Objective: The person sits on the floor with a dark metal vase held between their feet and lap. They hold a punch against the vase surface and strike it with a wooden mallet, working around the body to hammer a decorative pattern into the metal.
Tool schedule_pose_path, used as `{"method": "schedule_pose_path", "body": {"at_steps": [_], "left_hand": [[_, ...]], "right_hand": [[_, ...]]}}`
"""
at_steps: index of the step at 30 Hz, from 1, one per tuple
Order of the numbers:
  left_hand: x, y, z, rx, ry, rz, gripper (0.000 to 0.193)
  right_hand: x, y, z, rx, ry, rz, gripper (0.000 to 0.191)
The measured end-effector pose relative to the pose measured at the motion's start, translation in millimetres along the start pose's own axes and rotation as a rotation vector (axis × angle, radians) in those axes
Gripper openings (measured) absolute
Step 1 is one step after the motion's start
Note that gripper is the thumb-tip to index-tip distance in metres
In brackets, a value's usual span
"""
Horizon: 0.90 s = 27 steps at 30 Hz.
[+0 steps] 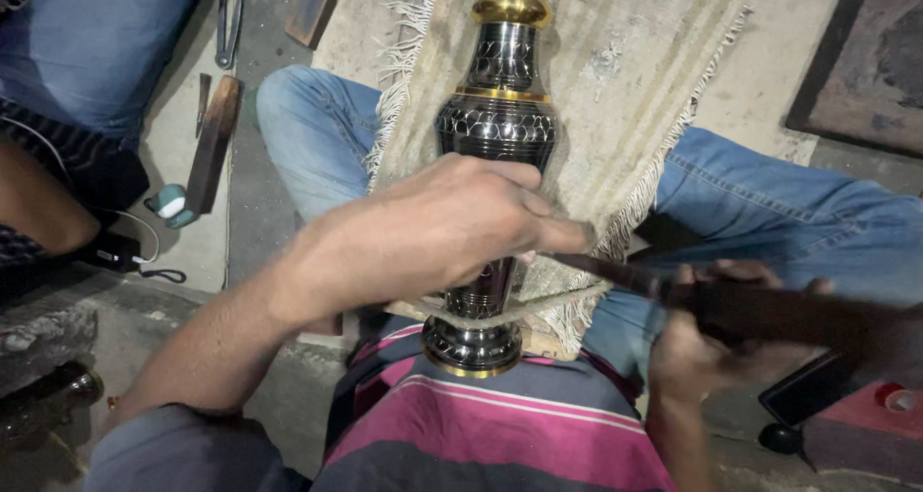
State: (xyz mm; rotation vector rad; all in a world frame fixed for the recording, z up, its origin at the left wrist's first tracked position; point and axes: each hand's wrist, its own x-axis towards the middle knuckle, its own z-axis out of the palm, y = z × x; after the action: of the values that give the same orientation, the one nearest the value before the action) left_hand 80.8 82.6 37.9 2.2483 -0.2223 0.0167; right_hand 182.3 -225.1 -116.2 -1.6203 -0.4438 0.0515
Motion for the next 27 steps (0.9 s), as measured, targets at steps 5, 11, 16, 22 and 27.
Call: {"method": "schedule_pose_path", "body": {"at_steps": [5,11,16,22,27], "left_hand": [[-19.3,-12.8,-10.2,-0.109,0.231,-0.033,0.031],[-13.0,-45.7,31.2,-0.533,1.117,-0.21,0.022],[13.0,-74.9,37.3,-0.765,1.228,-0.087,0.026],[16.3,-79.0,35.1,-0.938,1.174,-0.138,0.031],[16.7,-92.2,43.1,-0.901,1.198,-0.084,0.026]], "right_hand": [[19.2,-28.2,17.1,-0.27,-0.25,-0.095,0.062],[63.0,-73.7,72.0,0.019,-0.512,0.515,0.061],[103.3,-82.9,128.2,0.114,-0.79,0.38,0.075],[97.9,-84.1,131.3,-0.017,-0.703,0.299,0.071],[88.5,-92.8,119.1,-0.213,-0.667,0.215,0.059]]}}
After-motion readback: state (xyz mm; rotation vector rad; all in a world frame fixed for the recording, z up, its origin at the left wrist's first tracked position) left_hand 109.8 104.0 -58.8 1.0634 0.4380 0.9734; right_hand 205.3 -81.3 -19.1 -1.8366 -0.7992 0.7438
